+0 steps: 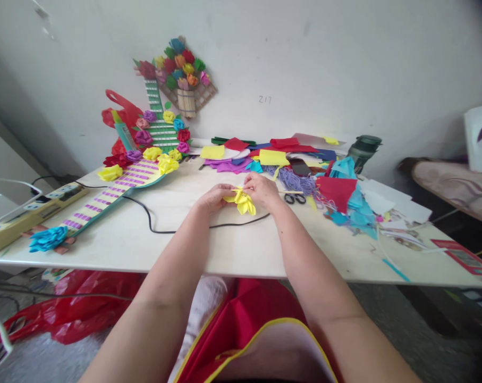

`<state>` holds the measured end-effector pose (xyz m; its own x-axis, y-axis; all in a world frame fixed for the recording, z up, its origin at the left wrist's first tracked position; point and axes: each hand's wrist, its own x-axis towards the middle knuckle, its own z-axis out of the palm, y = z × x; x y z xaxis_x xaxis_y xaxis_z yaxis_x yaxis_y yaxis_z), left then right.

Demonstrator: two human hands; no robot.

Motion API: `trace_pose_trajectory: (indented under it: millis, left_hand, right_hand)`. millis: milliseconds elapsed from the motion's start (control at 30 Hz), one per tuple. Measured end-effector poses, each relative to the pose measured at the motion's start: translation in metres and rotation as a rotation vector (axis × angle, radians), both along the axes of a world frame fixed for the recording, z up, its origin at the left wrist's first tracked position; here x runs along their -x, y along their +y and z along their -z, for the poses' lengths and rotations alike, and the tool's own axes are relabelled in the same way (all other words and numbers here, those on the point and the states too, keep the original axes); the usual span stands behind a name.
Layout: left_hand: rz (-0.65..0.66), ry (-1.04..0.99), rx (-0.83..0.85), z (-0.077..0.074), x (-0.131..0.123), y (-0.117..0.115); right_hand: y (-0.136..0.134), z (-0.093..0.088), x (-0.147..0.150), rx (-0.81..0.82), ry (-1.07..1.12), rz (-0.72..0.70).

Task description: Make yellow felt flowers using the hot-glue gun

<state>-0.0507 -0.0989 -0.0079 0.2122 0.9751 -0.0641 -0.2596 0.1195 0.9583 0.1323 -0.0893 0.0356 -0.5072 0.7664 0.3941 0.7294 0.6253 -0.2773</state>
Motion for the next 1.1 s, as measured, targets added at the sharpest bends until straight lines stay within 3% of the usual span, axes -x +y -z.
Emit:
trace_pose_trajectory:
  millis: [333,733,1100]
  left_hand:
    - [-0.067,0.039,0.0,-0.0016,-0.0033,-0.001]
    - [-0.048,0.068,-0.073,0.0011,0.0003,0.0011]
    - [-0.08,0.246,-0.211,-0.0001,-0.0032,0.0013]
  right_hand:
    - [-0.005,-0.0047,0.0019,-0.009,-0.017,0.011]
    - [-0.0035,-0.0019,0.0007,-0.069,-0.037,0.001]
    - [-0.0002,-0.0065,-0.0058,0.059,-0.109,0.017]
